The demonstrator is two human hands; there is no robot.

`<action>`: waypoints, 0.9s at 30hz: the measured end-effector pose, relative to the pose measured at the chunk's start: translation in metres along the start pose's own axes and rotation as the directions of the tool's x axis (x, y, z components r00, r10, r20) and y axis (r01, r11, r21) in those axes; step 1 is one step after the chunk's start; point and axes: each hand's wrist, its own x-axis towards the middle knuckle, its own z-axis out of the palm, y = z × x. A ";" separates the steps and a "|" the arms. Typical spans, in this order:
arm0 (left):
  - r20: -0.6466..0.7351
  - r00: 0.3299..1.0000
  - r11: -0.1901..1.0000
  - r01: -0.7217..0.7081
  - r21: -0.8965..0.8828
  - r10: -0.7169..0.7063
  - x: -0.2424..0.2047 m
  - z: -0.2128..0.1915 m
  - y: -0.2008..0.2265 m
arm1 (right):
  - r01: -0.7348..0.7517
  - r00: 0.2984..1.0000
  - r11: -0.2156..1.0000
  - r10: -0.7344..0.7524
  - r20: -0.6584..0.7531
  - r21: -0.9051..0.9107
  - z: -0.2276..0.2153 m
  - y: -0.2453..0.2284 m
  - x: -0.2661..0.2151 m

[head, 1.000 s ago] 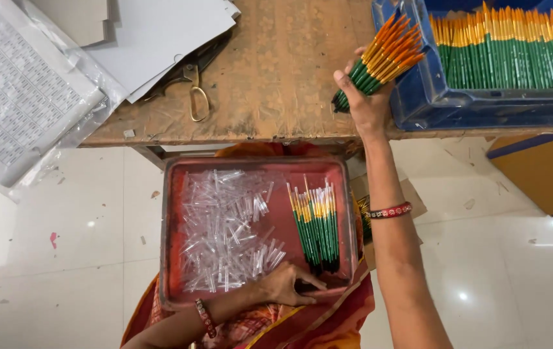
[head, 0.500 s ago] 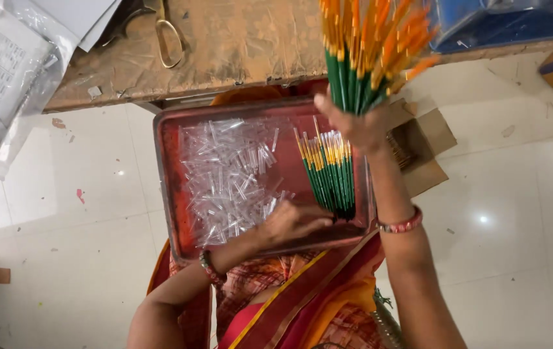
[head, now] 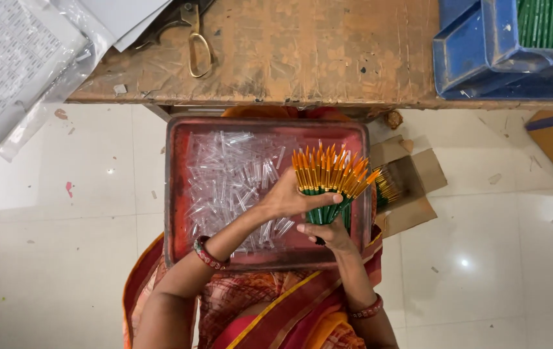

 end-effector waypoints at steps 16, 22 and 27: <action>-0.217 0.970 0.994 0.106 -0.014 -0.106 -0.012 0.003 0.022 | 0.259 0.963 0.963 -0.263 -0.055 -0.071 0.015 0.008 0.015; -0.105 0.981 0.972 0.139 -0.189 -0.161 -0.024 0.005 -0.014 | 0.141 0.986 0.989 -0.145 -0.088 -0.052 0.017 0.021 -0.004; -0.105 0.950 0.906 0.244 -0.345 -0.295 -0.029 0.012 -0.033 | 0.012 0.991 0.998 -0.020 -0.132 -0.062 0.015 0.029 -0.009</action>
